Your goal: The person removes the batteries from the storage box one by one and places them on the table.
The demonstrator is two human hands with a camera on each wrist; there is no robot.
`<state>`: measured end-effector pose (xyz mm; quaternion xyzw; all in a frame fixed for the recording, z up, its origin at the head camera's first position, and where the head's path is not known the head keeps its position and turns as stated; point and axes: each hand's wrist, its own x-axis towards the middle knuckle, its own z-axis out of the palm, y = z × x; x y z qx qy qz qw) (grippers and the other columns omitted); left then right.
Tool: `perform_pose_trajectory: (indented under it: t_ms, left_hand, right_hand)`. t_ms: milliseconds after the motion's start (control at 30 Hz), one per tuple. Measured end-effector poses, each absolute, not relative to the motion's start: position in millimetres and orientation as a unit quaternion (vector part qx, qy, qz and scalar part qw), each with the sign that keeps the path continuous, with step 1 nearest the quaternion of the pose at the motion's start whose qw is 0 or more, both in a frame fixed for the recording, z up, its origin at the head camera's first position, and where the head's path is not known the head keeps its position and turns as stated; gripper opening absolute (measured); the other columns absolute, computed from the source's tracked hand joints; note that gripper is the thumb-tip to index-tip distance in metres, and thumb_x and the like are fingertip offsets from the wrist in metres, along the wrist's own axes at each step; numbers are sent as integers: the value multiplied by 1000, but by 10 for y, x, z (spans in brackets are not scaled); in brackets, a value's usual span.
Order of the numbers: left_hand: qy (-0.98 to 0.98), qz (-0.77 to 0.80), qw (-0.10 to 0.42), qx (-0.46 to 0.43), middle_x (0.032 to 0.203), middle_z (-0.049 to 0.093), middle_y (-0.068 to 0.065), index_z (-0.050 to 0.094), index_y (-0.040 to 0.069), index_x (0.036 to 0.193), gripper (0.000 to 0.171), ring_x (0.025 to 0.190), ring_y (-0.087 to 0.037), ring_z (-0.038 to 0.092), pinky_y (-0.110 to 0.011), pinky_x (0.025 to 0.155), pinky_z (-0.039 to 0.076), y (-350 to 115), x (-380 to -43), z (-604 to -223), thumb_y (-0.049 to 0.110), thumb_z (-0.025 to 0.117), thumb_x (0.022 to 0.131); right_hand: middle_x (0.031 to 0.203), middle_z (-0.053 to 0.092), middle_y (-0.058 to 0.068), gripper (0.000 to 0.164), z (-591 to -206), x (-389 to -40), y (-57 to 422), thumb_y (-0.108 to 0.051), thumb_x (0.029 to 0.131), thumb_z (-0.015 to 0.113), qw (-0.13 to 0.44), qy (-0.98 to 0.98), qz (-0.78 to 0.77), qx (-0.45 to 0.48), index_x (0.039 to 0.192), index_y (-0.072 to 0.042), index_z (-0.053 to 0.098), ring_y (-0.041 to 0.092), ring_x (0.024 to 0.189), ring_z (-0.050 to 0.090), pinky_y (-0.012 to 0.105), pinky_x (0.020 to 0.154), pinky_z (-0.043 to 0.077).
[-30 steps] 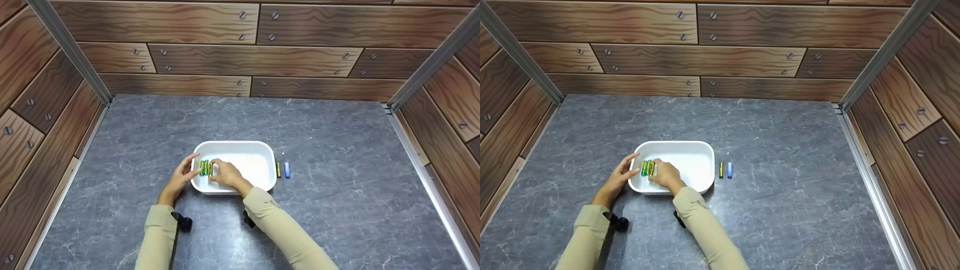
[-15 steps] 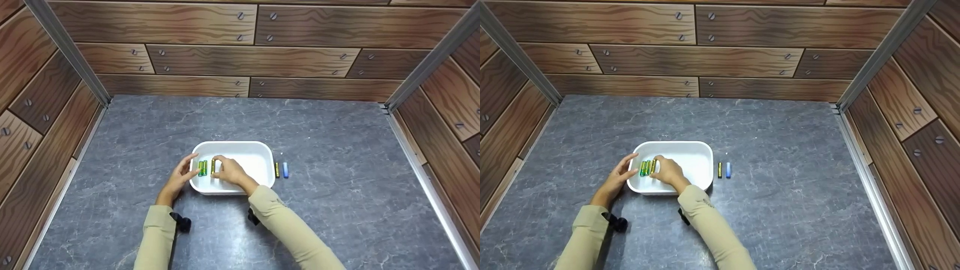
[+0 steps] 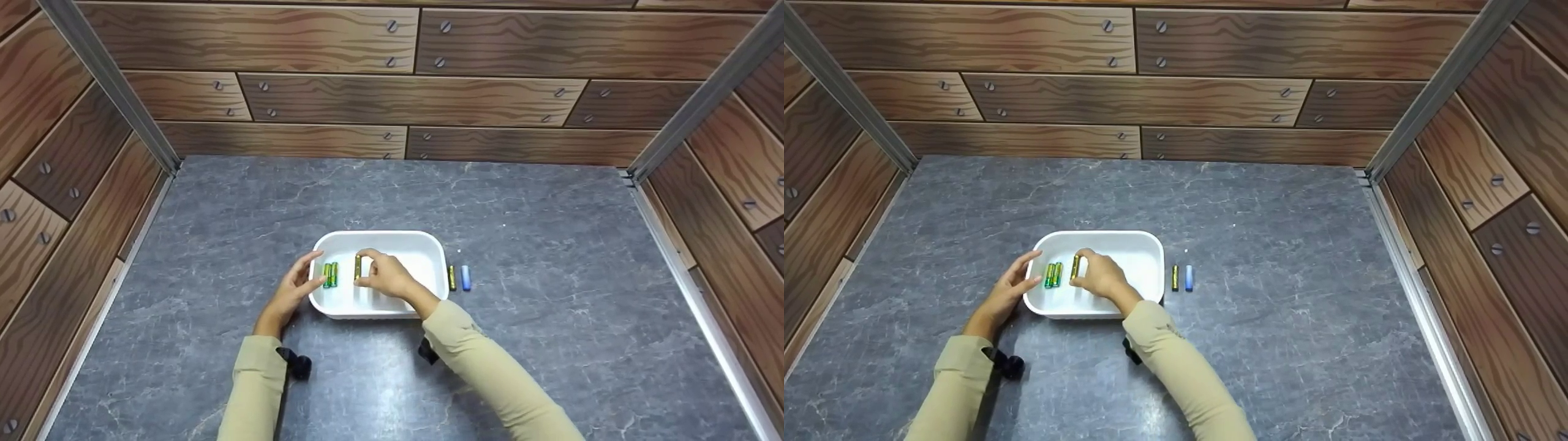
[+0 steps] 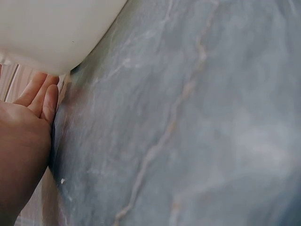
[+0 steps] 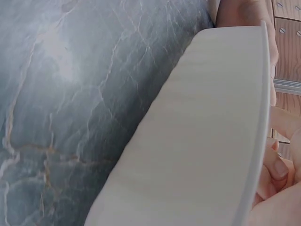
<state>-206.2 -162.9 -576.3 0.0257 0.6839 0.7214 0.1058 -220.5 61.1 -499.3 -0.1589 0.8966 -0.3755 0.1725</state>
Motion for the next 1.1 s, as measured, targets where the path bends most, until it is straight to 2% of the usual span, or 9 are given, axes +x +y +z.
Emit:
perform_pose_trajectory:
  t_ms: [167, 467, 667, 867, 967, 1100]
  left_hand:
    - [679, 726, 103, 33, 157, 31, -20, 34, 2, 147, 60, 147, -33, 28, -13, 99, 39, -1631, -2056, -5772, 0, 57, 91]
    - [689, 717, 104, 27, 157, 31, -18, 36, 5, 146, 59, 148, -31, 28, -25, 109, 35, -1646, -2068, -5770, 3, 59, 92]
    - [693, 713, 102, 27, 156, 32, -18, 37, 4, 146, 59, 147, -32, 29, -25, 109, 35, -1643, -2066, -5753, 4, 60, 92]
    - [685, 720, 104, 29, 156, 32, -19, 36, 3, 146, 59, 147, -32, 29, -35, 114, 31, -1632, -2061, -5764, 0, 58, 91]
    - [687, 718, 103, 29, 156, 33, -20, 36, 3, 146, 59, 146, -32, 30, -30, 112, 33, -1633, -2060, -5769, 0, 59, 91]
    - [692, 713, 106, 26, 155, 34, -21, 36, 5, 146, 59, 143, -34, 35, -20, 98, 41, -1629, -2055, -5759, 4, 60, 92]
  right_hand:
    - [59, 46, -7, 57, -4962, -2170, 661, -16, 84, 73, 172, 894, -376, -173, 135, -4, 50, 6, 52, 41, 18, 51, 33]
    - [59, 44, -8, 55, -4916, -2100, 756, -14, 84, 73, 160, 888, -380, -203, 133, -2, 51, 6, 54, 40, 18, 56, 33]
    - [59, 43, -9, 56, -4892, -2069, 855, -12, 82, 74, 136, 880, -402, -213, 132, 0, 51, 5, 54, 39, 19, 57, 34]
    - [59, 43, -9, 56, -4873, -2044, 986, -10, 82, 75, 121, 878, -409, -218, 131, 1, 52, 4, 53, 38, 18, 59, 34]
    - [59, 42, -9, 57, -4856, -2034, 1052, -10, 81, 75, 116, 878, -410, -217, 131, 1, 52, 4, 54, 38, 18, 61, 36]
    - [59, 41, -9, 58, -4829, -2012, 1130, -10, 80, 76, 124, 876, -415, -211, 132, 0, 51, 4, 53, 37, 19, 62, 36]
